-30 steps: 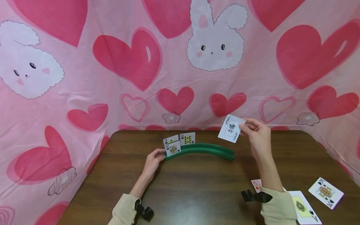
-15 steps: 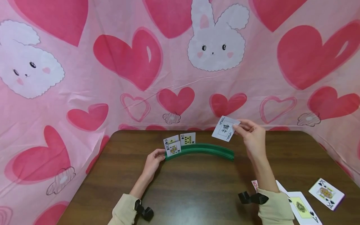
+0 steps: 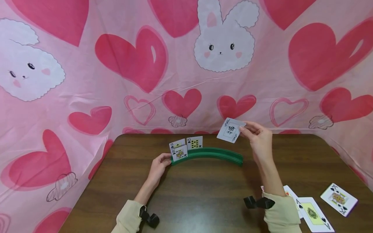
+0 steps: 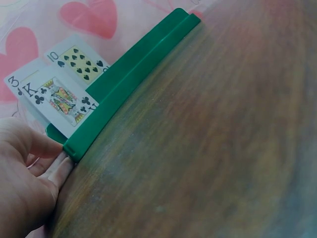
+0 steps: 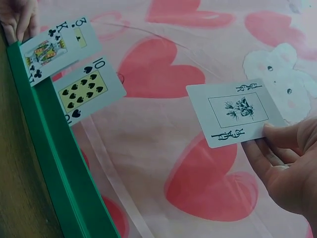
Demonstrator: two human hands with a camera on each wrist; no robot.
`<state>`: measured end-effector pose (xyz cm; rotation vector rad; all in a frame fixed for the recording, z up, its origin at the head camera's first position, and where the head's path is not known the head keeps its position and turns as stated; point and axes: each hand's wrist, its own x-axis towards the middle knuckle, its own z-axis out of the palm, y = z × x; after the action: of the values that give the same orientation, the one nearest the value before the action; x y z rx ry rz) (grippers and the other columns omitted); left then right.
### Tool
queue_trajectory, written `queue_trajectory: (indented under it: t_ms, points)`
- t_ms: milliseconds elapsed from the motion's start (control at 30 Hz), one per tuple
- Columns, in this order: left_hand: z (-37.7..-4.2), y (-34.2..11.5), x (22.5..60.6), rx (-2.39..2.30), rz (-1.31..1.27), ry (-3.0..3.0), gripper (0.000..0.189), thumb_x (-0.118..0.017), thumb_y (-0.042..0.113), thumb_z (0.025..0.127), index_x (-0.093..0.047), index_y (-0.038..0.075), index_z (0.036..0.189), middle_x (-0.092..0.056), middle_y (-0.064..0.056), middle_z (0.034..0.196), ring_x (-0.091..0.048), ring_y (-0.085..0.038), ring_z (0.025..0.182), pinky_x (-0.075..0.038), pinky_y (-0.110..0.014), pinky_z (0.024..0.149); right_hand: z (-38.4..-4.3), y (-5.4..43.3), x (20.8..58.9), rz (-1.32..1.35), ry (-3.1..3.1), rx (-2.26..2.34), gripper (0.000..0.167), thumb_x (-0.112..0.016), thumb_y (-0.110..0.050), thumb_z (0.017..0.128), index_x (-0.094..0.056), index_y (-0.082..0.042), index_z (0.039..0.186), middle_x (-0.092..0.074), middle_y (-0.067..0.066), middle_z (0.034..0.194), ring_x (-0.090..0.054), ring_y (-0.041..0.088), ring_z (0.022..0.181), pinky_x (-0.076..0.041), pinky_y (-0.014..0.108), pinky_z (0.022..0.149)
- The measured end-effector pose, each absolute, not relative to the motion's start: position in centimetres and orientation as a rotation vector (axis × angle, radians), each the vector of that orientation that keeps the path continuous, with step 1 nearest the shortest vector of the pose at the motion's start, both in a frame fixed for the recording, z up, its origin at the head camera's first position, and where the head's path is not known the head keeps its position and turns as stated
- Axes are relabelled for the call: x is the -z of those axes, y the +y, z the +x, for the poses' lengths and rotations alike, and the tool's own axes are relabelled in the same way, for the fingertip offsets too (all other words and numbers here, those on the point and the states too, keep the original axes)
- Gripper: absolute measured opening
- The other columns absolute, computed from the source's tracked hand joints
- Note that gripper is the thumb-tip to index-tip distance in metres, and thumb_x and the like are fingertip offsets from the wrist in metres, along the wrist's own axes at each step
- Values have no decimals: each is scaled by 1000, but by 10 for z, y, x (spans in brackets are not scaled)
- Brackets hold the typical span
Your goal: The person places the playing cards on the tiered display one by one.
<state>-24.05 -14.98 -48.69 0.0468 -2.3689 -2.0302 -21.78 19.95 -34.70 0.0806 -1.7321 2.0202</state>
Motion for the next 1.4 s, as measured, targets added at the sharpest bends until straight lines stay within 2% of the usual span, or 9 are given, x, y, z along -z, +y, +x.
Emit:
queue_trajectory:
  t_ms: [367, 600, 833, 1067, 1400]
  points:
    - [-239, -150, 487, 2022, 43, -2362, 26, -57, -5, 98, -67, -8, 122, -68, -21, 124, -63, -26, 112, -46, -28, 90, -226, 186, 346, 80, -1570, -2130, 20, -69, 9, 93, -78, -2, 107, -78, -1, 90, -72, 14, 79, -59, 26, 75]
    - [-239, -149, 485, 2018, 31, -2360, 26, -57, -4, 98, -67, -8, 122, -68, -22, 124, -63, -26, 112, -47, -27, 89, -230, 179, 344, 90, -1527, -2158, 30, -69, 10, 93, -69, 10, 123, -78, 1, 91, -72, 17, 83, -59, 28, 76]
    - [-241, -149, 484, 2019, 37, -2370, 27, -57, -3, 99, -68, -6, 123, -68, -20, 126, -61, -27, 115, -45, -30, 92, -232, 179, 344, 43, -1534, -2126, 21, -73, 7, 91, -80, -8, 104, -76, 0, 88, -72, 16, 80, -59, 27, 71]
    - [-240, -149, 488, 2022, 21, -2372, 27, -57, -3, 99, -67, -7, 124, -67, -21, 127, -62, -26, 113, -45, -29, 91, -232, 179, 347, 48, -1491, -2180, 20, -72, 9, 91, -82, -7, 97, -77, 2, 88, -73, 16, 76, -58, 26, 68]
    - [-240, -149, 488, 2026, 15, -2358, 27, -58, -3, 98, -67, -7, 123, -68, -21, 125, -62, -27, 114, -46, -29, 92, -235, 172, 351, 114, -1532, -2198, 18, -72, 8, 92, -82, -6, 98, -77, 2, 88, -73, 16, 78, -58, 27, 71]
